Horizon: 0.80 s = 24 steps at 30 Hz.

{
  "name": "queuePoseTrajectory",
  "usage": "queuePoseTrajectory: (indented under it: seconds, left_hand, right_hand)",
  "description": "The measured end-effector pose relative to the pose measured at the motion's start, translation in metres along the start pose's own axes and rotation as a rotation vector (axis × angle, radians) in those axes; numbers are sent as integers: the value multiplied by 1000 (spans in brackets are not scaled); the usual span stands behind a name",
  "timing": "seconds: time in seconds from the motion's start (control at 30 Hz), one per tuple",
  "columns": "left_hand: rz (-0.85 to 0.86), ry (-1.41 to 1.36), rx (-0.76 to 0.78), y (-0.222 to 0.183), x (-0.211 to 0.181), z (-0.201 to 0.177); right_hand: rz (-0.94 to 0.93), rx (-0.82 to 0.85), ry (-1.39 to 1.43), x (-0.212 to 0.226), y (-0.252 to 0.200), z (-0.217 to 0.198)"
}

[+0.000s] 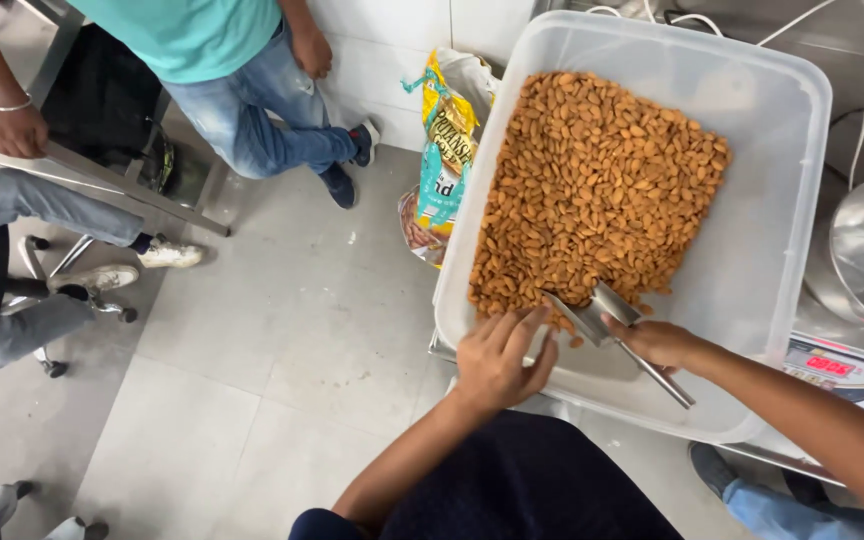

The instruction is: The person scoops almonds from a large bin using a metal scoop and pours them into a plastic bag on a digital scale, adjusting the amount by hand until a target weight is reached.

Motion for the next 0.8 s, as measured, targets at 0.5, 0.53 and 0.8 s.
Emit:
queuePoseTrajectory:
  seconds: [0.5, 0.53, 0.8]
  left_hand:
    - [-381, -758, -151, -36, 34, 1]
    - [-384, -761, -149, -36, 34, 2]
    - [-334, -673, -128, -38, 31, 0]
  right_hand:
    - [229, 35, 825, 39, -51, -64]
    - [234, 36, 826, 46, -61, -80]
    - [171, -98, 923, 49, -90, -163]
Point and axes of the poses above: each hand's wrist, its own y-axis towards the middle knuckle, its own z-axis out of the palm, x = y × z, the point moved 6 cm from there along y, towards the middle knuckle, and after that the axes turned 12 degrees about -x, right-handed, at the moved point
